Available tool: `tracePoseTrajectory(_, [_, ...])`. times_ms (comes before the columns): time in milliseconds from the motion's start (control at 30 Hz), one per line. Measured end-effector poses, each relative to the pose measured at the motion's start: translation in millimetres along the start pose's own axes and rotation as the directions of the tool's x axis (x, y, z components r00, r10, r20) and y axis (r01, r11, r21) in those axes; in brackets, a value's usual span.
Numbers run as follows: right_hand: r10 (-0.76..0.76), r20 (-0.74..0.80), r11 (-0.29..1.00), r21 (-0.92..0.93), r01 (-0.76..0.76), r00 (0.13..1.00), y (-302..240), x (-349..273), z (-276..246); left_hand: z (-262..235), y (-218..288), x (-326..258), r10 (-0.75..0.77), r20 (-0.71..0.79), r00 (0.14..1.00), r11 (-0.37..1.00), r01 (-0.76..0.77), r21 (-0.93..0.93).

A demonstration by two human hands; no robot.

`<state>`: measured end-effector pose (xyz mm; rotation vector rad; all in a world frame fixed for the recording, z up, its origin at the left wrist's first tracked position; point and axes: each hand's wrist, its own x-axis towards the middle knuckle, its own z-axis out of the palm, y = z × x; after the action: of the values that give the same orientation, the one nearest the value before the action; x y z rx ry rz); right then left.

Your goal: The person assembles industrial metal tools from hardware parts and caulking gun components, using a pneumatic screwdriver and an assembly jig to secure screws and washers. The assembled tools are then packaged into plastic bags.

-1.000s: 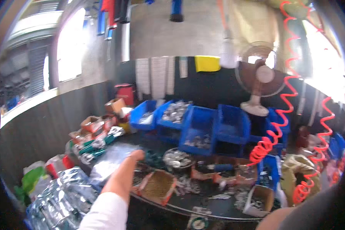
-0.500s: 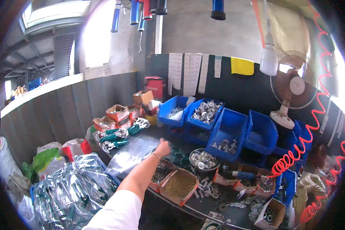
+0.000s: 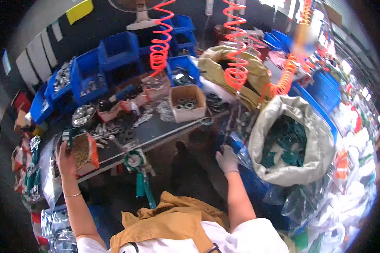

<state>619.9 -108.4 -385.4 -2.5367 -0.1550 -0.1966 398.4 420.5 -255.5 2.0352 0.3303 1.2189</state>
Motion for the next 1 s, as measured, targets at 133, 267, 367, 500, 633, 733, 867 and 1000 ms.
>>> tracePoseTrajectory(133, [0.462,-0.093,0.862,0.28,-0.422,0.882,27.8,25.6,-1.2,-2.0,-23.4,-5.7,-0.17,0.026,0.985,0.976,0.164,0.145])
tracePoseTrajectory(267, [-0.027,-0.622,0.999,-0.053,-0.007,0.782,27.3,55.1,34.8,-44.8,-8.1,8.5,-0.572,-0.03,0.819,0.647,0.429,-0.63])
tracePoseTrajectory(367, [-0.004,-0.491,0.996,0.077,0.048,0.871,49.6,92.4,15.4,-34.3,-9.7,31.7,-0.542,-0.109,0.833,0.757,0.429,-0.493])
tracePoseTrajectory(500, [0.318,-0.294,0.906,-0.186,-0.38,0.901,13.6,105.9,2.3,-45.2,-79.0,80.1,-0.457,-0.316,0.831,0.889,0.428,-0.162])
tracePoseTrajectory(633, [0.04,-0.538,0.971,-0.178,-0.16,0.842,103.7,132.3,6.7,-21.6,-114.7,126.3,-0.215,-0.254,0.943,0.76,0.325,0.563])
tracePoseTrajectory(733, [0.217,-0.015,0.795,0.583,-0.168,0.976,33.8,98.5,-24.3,-35.0,-127.5,124.0,-0.423,-0.157,0.892,0.49,0.371,0.789])
tracePoseTrajectory(867, [0.053,-0.112,0.523,0.85,0.068,0.992,-28.2,38.1,-36.0,-32.3,-155.9,132.8,-0.662,-0.015,0.749,0.351,0.328,0.877])
tracePoseTrajectory(1000, [-0.329,-0.149,-0.123,0.986,0.114,0.933,-118.1,31.3,-68.7,-34.0,-171.0,130.5,-0.665,-0.031,0.746,0.301,0.305,0.903])
